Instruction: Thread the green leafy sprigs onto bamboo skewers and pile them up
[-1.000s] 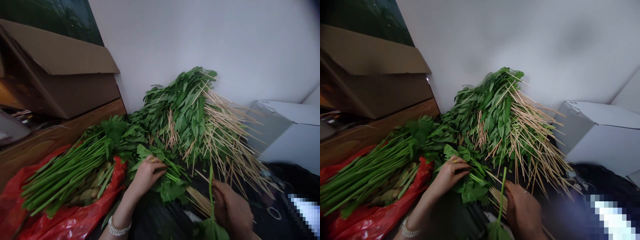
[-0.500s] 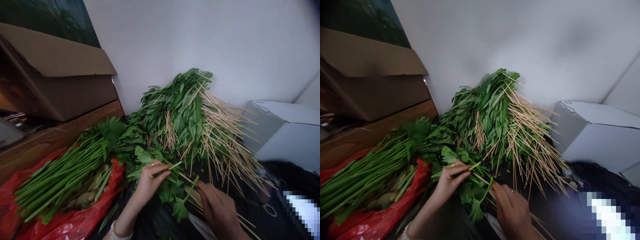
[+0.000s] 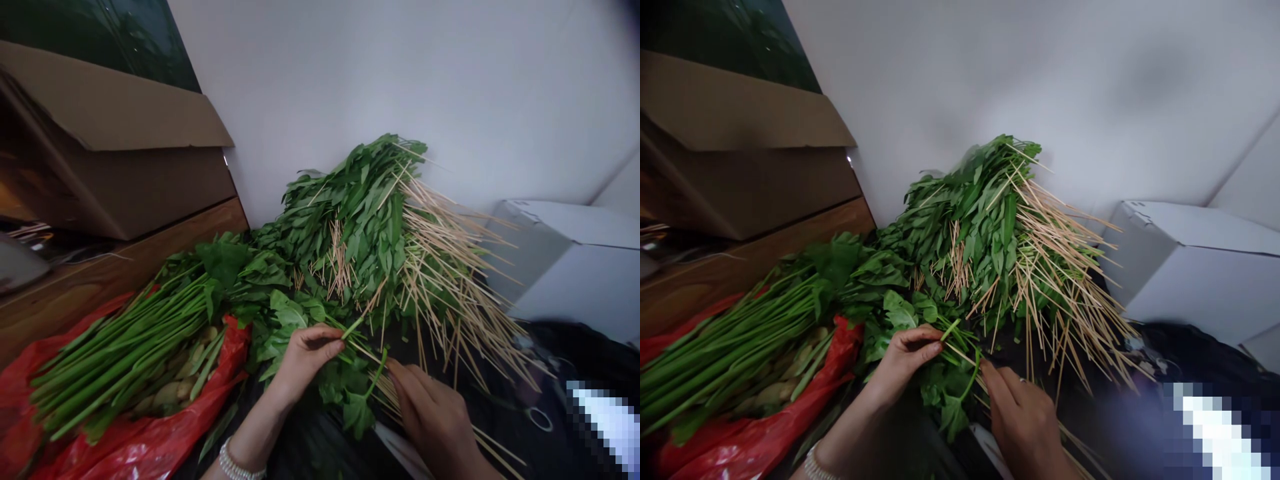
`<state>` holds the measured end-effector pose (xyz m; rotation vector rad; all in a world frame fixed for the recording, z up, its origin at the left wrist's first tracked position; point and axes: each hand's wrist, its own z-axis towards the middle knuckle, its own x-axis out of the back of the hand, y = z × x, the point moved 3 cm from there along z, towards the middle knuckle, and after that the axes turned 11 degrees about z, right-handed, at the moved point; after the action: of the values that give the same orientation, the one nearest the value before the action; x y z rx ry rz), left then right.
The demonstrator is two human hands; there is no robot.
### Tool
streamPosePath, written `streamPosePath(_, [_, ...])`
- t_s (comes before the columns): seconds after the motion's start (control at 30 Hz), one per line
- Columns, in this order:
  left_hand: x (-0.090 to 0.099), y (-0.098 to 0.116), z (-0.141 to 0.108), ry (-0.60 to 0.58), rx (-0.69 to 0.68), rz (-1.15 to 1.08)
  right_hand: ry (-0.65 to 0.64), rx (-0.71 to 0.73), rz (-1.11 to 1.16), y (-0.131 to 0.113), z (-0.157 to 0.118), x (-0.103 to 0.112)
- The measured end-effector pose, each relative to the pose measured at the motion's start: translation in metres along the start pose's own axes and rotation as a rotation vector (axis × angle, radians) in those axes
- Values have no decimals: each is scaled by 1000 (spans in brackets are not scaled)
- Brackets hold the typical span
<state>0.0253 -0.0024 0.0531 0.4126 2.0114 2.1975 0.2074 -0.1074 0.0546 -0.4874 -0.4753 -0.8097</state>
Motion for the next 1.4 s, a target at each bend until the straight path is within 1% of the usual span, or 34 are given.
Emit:
streamPosePath(0.17, [-2,1,-1,-19,-2,23,-28,-12,-24,0,-1,-1])
streamPosePath(0.37, [-4,-5,-1,-55,8,14,-57,-20,-18,1,-2,-3])
streamPosePath(0.53, [-6,-6,-1,-83,21,6,-49,-30,-33,1,-2,-4])
streamPosePath(0.8, [-6,-3,-1,-92,3,25,-83,-37,-48,4,-7,-5])
streamPosePath(0.9, [-6,-4,-1,-72,12,0,-97,-31,-42,5,-8,-6])
streamPosePath(1.13, [-5,-7,0,-38,23,-43,-76,-50,-40,3,-6,-6])
streamPosePath(1.3, [-6,-6,0,-72,13,-61,-81,-46,-40,3,-7,-7])
streamPosePath(1.4, [-5,-6,-1,-45,28,-57,-68,-35,-6,2,-8,-6])
